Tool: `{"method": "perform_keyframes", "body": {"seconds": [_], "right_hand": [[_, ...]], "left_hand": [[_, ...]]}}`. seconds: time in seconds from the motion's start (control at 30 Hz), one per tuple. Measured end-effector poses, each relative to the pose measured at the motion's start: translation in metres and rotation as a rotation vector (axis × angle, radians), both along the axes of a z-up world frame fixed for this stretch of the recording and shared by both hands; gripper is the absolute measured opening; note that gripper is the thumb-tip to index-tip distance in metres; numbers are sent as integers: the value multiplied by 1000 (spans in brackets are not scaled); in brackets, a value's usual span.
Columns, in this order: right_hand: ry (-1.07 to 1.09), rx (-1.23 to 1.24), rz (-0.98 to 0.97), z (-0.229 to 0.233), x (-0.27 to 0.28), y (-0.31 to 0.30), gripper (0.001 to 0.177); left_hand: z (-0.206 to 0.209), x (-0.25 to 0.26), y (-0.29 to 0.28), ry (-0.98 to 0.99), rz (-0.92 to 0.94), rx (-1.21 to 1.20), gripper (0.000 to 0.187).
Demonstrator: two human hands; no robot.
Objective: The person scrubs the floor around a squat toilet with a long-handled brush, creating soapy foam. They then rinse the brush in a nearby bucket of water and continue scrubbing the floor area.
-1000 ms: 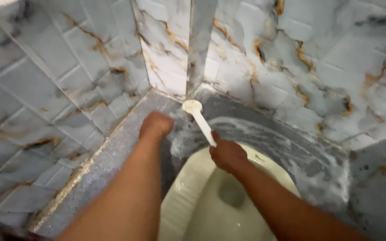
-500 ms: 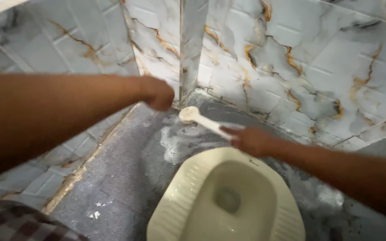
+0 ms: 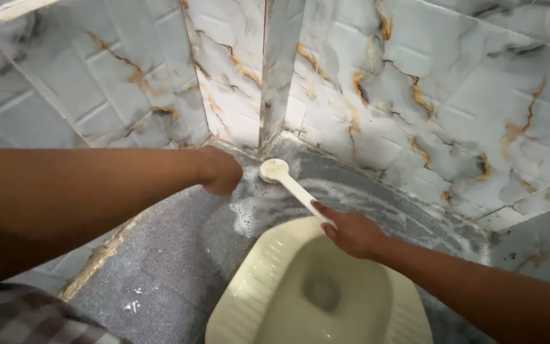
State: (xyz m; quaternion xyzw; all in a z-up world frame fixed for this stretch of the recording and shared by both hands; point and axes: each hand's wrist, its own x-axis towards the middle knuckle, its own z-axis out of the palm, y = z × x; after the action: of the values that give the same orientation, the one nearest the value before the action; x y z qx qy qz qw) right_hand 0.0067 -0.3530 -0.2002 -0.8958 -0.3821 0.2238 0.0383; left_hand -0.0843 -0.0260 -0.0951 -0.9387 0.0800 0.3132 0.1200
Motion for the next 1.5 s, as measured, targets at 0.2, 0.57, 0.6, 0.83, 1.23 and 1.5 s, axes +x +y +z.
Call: {"method": "perform_keyframes", "body": {"seconds": [0.2,0.57,0.6,0.83,1.23,1.5], "right_hand": [[-51,27,-73,-1,31,15,64],[26,-102,113,9,3,-2,68],[-17,-85,79,12,13,3,68],[92,49,-57,4,34,7,68],[-12,142,30,29,52,10,60],[69,-40,57,29,-17,13,63]], "left_hand": [[-6,7,-4,61,21,23,34],[5,1,2,9,73,-25,36],[6,2,5,-11,98,-50,36],[-3,-8,7,29,-23,-9,36],[39,-52,2,-7,154,-235,31],[9,-63,2,149,-18,-105,34]]}}
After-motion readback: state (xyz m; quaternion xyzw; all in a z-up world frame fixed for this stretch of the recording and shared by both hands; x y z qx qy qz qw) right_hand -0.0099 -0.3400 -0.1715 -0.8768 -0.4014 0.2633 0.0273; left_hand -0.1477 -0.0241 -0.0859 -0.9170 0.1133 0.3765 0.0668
